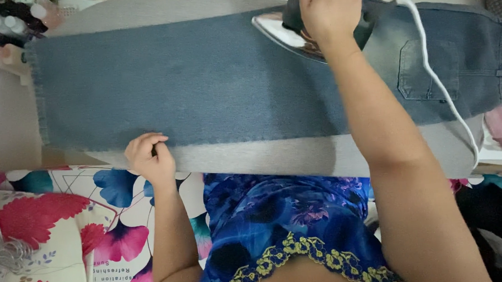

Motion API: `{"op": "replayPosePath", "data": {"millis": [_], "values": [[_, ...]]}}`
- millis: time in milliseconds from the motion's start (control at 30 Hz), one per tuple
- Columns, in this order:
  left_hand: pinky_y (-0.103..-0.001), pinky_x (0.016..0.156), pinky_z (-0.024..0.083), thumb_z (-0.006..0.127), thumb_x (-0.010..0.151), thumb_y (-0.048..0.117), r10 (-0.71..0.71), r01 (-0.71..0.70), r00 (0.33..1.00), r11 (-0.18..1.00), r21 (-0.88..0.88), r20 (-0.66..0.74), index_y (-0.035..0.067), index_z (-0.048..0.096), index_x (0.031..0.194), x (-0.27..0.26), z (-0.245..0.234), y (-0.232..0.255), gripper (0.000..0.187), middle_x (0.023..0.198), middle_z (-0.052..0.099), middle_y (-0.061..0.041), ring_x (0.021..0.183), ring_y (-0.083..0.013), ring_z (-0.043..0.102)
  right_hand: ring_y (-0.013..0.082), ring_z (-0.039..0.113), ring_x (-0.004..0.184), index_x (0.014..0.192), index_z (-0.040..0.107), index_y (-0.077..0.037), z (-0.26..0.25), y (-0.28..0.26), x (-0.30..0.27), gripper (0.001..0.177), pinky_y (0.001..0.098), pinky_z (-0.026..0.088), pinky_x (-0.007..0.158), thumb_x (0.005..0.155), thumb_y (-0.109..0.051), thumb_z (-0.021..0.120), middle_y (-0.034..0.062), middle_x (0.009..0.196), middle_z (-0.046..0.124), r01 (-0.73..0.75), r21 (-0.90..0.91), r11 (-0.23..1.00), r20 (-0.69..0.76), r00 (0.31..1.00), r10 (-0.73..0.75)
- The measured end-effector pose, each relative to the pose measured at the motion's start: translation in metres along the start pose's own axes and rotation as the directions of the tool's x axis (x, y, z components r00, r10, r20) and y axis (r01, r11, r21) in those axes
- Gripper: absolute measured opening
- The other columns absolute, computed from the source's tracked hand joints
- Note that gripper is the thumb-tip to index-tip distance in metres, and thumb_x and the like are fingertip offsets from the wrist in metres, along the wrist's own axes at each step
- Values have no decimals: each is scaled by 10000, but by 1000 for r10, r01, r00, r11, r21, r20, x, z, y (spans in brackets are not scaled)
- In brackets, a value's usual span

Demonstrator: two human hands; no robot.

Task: The person irons a pair of jeans on an ironing board, using an iron to press the fabric while positioning the garment by hand.

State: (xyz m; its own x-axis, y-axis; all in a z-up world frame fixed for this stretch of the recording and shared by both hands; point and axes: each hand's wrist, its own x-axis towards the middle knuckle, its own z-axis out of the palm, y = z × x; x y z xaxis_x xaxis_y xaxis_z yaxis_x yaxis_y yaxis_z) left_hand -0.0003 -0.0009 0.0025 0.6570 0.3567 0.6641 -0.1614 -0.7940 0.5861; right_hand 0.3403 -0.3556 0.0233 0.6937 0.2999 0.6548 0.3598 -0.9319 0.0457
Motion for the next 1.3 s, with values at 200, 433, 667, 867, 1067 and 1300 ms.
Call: {"op": "replayPosePath", "data": {"millis": [200,433,667,867,1067,1300], "values": [[-389,775,483,508,760,-136,-50,49,999,999,-7,-15,83,691,731,-6,0,-5,287,791,705,-71,807,-241,710,197,315,356,566,370,-197,9,0,0,513,370,257,372,1056,-315,466,-11,458,291,89,-116,989,45,995,-84],[-380,690,501,511,767,-170,2,-2,1000,999,-52,-1,46,689,720,-3,-1,-7,284,751,689,-93,755,-254,711,100,229,413,563,398,-243,-66,-58,-13,422,247,242,397,983,-209,425,-71,466,261,481,357,800,175,807,-564],[-396,786,492,527,780,-157,-47,46,999,999,-27,-26,73,691,742,-4,-2,0,285,801,703,-75,788,-231,691,195,433,370,575,494,-168,-72,-133,-13,432,332,345,394,998,-241,540,-32,462,457,443,327,835,25,879,-476],[-416,843,472,567,790,-129,-78,77,997,997,-8,-30,98,707,754,-7,-1,-3,269,823,712,-60,819,-230,684,182,381,349,621,547,-177,-49,-165,4,411,330,305,368,1020,-271,511,-28,451,442,338,183,923,-12,940,-342],[-399,816,483,545,777,-157,-64,62,996,997,-37,-55,85,697,744,-5,0,-1,288,801,703,-72,802,-230,693,218,334,326,570,452,-187,-25,-183,18,425,370,267,349,976,-305,496,-12,415,379,172,167,971,7,984,-176],[-401,880,459,546,777,-153,-91,89,994,995,-37,-55,95,695,745,-4,-1,2,292,811,707,-65,808,-211,682,228,340,344,592,445,-183,-18,-191,32,420,389,248,317,994,-305,461,-8,434,371,22,339,941,117,991,-65]]}}
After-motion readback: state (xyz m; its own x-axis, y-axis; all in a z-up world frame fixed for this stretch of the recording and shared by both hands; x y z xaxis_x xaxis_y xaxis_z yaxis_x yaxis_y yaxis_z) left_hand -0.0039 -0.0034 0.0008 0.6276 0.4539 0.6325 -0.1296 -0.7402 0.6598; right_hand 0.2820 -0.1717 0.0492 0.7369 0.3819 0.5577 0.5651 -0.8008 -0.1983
